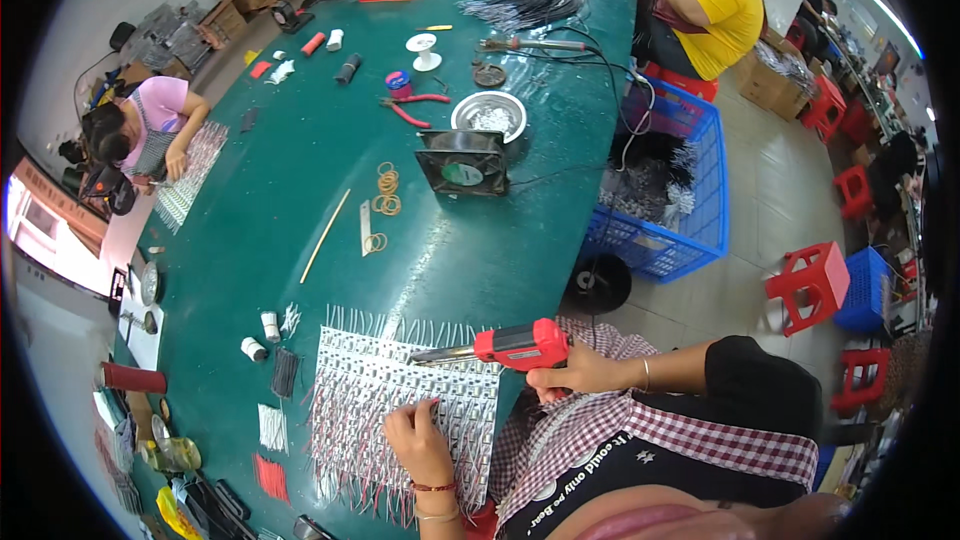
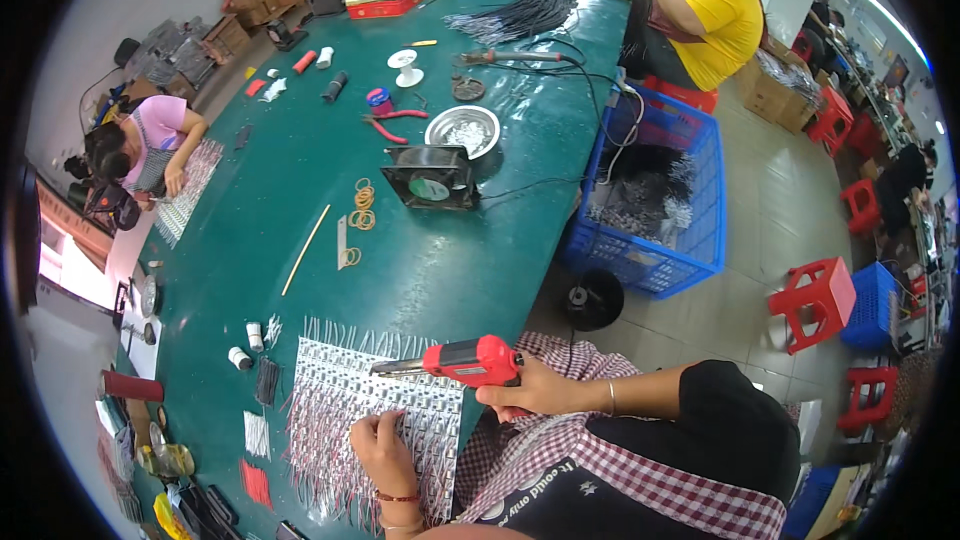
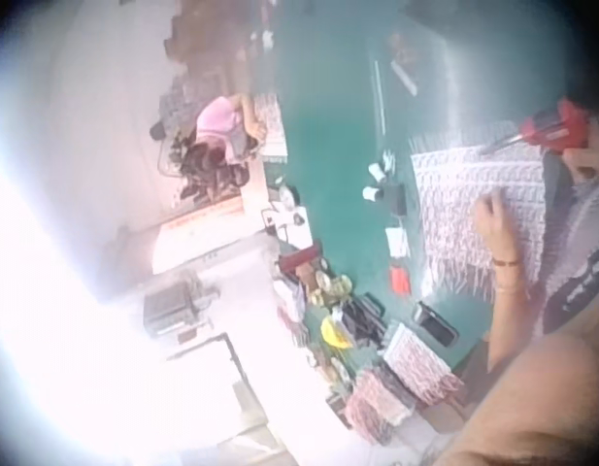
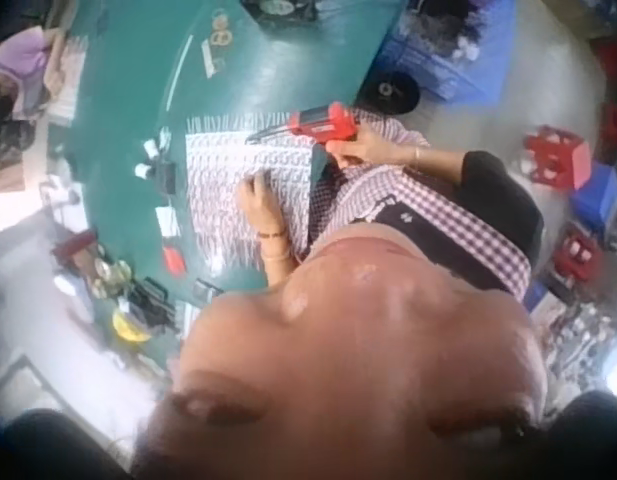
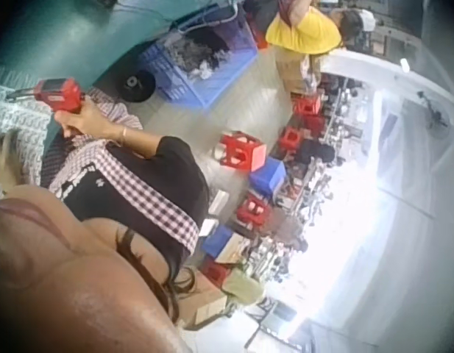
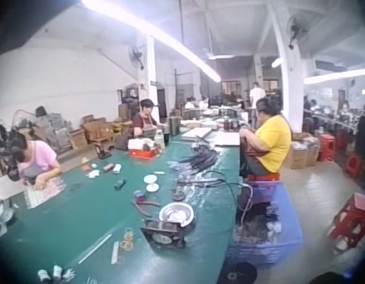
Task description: The person uses a soldering iron to attach red and white wires to a large LED panel on a green workbench. They repeatedly pick up wires, position them on the panel, and apply the soldering iron to secure the connections.
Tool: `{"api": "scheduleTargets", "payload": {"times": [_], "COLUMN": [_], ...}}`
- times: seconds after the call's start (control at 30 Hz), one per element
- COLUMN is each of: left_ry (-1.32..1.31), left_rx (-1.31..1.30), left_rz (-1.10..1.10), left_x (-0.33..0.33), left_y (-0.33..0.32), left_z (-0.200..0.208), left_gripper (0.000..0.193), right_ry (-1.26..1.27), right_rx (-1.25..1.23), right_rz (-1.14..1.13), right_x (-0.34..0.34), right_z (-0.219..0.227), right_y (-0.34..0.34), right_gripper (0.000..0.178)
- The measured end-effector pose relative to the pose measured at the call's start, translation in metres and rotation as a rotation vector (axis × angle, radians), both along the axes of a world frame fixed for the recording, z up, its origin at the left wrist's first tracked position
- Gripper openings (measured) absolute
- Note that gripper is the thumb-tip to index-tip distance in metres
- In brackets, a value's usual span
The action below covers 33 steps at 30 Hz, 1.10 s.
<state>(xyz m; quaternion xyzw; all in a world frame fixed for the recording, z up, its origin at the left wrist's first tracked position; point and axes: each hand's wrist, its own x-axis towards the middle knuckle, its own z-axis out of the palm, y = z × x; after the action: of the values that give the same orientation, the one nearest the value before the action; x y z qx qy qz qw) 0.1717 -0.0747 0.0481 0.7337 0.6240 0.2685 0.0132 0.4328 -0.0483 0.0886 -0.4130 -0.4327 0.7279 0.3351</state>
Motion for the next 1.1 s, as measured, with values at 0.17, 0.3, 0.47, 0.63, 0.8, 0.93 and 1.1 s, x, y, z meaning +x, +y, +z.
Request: {"api": "scheduleTargets", "payload": {"times": [0.17, 0.3, 0.47, 0.63, 0.8, 0.93, 1.1], "left_ry": [0.029, 0.019, -0.006, -0.002, -0.005, -0.016, 0.002], "left_rx": [0.025, 0.018, -0.016, -0.031, -0.042, -0.043, -0.017], "left_rz": [0.006, 0.009, 0.033, 0.037, 0.034, 0.033, 0.036], "left_x": [-0.003, -0.005, -0.003, -0.002, -0.003, -0.003, -0.003], "left_y": [0.0, 0.0, 0.001, 0.001, 0.0, 0.001, 0.001], "left_z": [-0.003, -0.004, 0.001, 0.001, 0.001, 0.003, 0.001], "left_gripper": [0.019, 0.017, 0.018, 0.02, 0.022, 0.025, 0.026], "right_ry": [0.05, 0.09, 0.287, 0.377, 0.217, 0.202, 0.201], "right_rx": [-0.02, -0.068, -0.119, -0.132, -0.053, -0.106, -0.113], "right_rz": [-0.018, 0.003, -0.071, -0.062, 0.021, 0.004, -0.03], "right_x": [-0.006, -0.005, -0.009, -0.013, -0.014, -0.016, -0.009], "right_z": [-0.01, -0.016, -0.01, -0.014, -0.016, -0.006, -0.006], "right_y": [-0.009, -0.005, 0.01, 0.024, 0.024, 0.022, 0.018], "right_gripper": [0.027, 0.026, 0.03, 0.033, 0.029, 0.026, 0.022]}}
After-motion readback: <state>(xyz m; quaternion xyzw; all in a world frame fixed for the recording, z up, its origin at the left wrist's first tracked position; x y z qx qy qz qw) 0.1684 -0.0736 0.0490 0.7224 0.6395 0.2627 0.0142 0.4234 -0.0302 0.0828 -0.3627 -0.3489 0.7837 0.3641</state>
